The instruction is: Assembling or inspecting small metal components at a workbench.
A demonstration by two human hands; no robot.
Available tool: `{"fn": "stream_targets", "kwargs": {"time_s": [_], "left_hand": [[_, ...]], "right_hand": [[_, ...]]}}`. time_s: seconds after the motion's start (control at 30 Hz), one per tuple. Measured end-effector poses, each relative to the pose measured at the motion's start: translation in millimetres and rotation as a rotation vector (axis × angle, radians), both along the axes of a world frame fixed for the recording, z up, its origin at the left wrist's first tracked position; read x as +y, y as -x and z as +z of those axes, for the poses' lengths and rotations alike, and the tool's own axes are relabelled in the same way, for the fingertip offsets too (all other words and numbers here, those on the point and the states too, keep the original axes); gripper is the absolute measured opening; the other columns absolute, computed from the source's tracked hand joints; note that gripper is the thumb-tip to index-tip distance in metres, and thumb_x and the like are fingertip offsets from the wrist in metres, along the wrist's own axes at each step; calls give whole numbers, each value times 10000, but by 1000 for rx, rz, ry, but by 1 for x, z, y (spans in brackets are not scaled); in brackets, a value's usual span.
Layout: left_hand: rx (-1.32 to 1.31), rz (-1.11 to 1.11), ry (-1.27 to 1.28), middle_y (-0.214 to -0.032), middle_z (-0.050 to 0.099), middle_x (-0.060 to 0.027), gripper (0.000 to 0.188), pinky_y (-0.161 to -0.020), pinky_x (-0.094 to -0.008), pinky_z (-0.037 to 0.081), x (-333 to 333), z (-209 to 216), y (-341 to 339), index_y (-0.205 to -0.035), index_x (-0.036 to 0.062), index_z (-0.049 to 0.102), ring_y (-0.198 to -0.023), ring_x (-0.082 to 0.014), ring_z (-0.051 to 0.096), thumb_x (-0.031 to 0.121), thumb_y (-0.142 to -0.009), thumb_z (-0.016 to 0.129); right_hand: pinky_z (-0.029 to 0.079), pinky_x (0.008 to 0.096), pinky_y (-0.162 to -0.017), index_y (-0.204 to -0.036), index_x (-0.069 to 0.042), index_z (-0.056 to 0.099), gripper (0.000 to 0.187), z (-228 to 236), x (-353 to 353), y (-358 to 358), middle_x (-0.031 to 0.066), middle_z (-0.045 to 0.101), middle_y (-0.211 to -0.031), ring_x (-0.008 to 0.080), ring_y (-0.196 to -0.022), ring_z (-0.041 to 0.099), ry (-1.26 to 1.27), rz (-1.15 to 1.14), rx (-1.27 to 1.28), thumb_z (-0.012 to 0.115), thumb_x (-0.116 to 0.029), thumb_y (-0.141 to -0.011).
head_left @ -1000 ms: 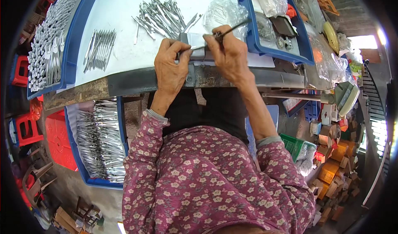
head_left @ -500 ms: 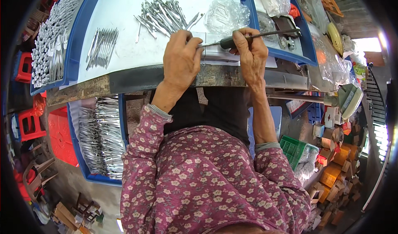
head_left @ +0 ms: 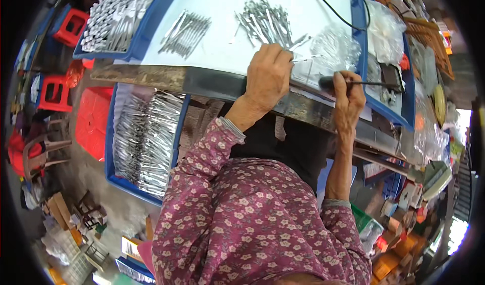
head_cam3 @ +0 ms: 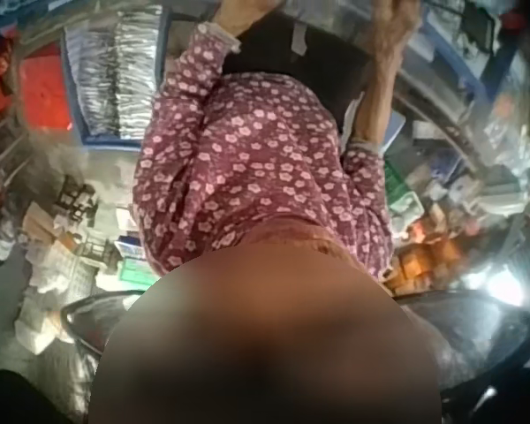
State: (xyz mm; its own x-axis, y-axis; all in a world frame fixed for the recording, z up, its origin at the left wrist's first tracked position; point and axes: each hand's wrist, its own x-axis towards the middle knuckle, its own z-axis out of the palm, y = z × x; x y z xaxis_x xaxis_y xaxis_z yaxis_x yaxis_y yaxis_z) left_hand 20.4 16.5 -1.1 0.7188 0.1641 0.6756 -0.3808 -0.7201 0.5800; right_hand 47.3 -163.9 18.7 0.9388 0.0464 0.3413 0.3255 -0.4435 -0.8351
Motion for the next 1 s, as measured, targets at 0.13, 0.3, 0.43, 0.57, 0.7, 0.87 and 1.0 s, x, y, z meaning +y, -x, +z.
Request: {"fn": "stream_targets", "kwargs": {"time_s": [0.13, 0.3, 0.43, 0.57, 0.7, 0.87, 1.0], "left_hand": [[-13, 212, 67, -744, 535, -111, 43, -622, -345, 411, 46, -5, 14, -792, 12, 575, -694, -276, 512, 32, -756, 589], [130, 451, 66, -742, 526, -122, 42, -642, -398, 394, 109, -22, 31, -768, 27, 574, -725, -302, 509, 51, -743, 597], [114, 537, 32, -761, 542, -114, 46, -684, -399, 414, 138, -37, 27, -781, 39, 596, -764, -307, 524, 61, -740, 599], [222, 643, -86, -823, 559, -114, 81, -711, -399, 431, 151, -37, 15, -798, 47, 618, -827, -308, 525, 112, -758, 592], [301, 682, -153, -842, 556, -115, 96, -719, -404, 434, 158, -40, 10, -820, 54, 623, -848, -304, 523, 117, -760, 583], [226, 658, -174, -850, 547, -116, 118, -719, -402, 430, 149, -36, 8, -853, 50, 618, -840, -303, 518, 94, -750, 579], [133, 543, -151, -859, 538, -115, 137, -710, -393, 423, 130, -24, 7, -869, 45, 610, -837, -306, 505, 28, -738, 575]], "right_hand": [[400, 241, -587, -913, -16, 560, 185, 2, 3, -1, 35, 493, -690, 111, -639, 452, 47, -7, -3, 614, -181, -849], [418, 234, -599, -926, -10, 554, 182, -1, 3, -4, 33, 518, -706, 100, -649, 478, 4, 18, 29, 595, -176, -864], [413, 235, -589, -931, -6, 550, 188, 1, 6, -4, 34, 516, -707, 100, -646, 470, 31, 12, 24, 593, -178, -866], [409, 249, -574, -943, -8, 545, 201, 0, 5, -3, 47, 514, -704, 109, -637, 463, 89, 8, -4, 592, -189, -869], [411, 255, -575, -953, -12, 543, 202, -2, 5, -2, 58, 514, -703, 120, -635, 466, 71, 8, 5, 595, -187, -867], [419, 260, -579, -950, -8, 543, 201, -3, 2, -3, 69, 527, -703, 127, -632, 480, 109, -10, -25, 603, -178, -859], [424, 267, -575, -942, -2, 550, 196, 1, 6, -3, 75, 535, -687, 137, -618, 494, 135, -27, -57, 622, -152, -839]]}}
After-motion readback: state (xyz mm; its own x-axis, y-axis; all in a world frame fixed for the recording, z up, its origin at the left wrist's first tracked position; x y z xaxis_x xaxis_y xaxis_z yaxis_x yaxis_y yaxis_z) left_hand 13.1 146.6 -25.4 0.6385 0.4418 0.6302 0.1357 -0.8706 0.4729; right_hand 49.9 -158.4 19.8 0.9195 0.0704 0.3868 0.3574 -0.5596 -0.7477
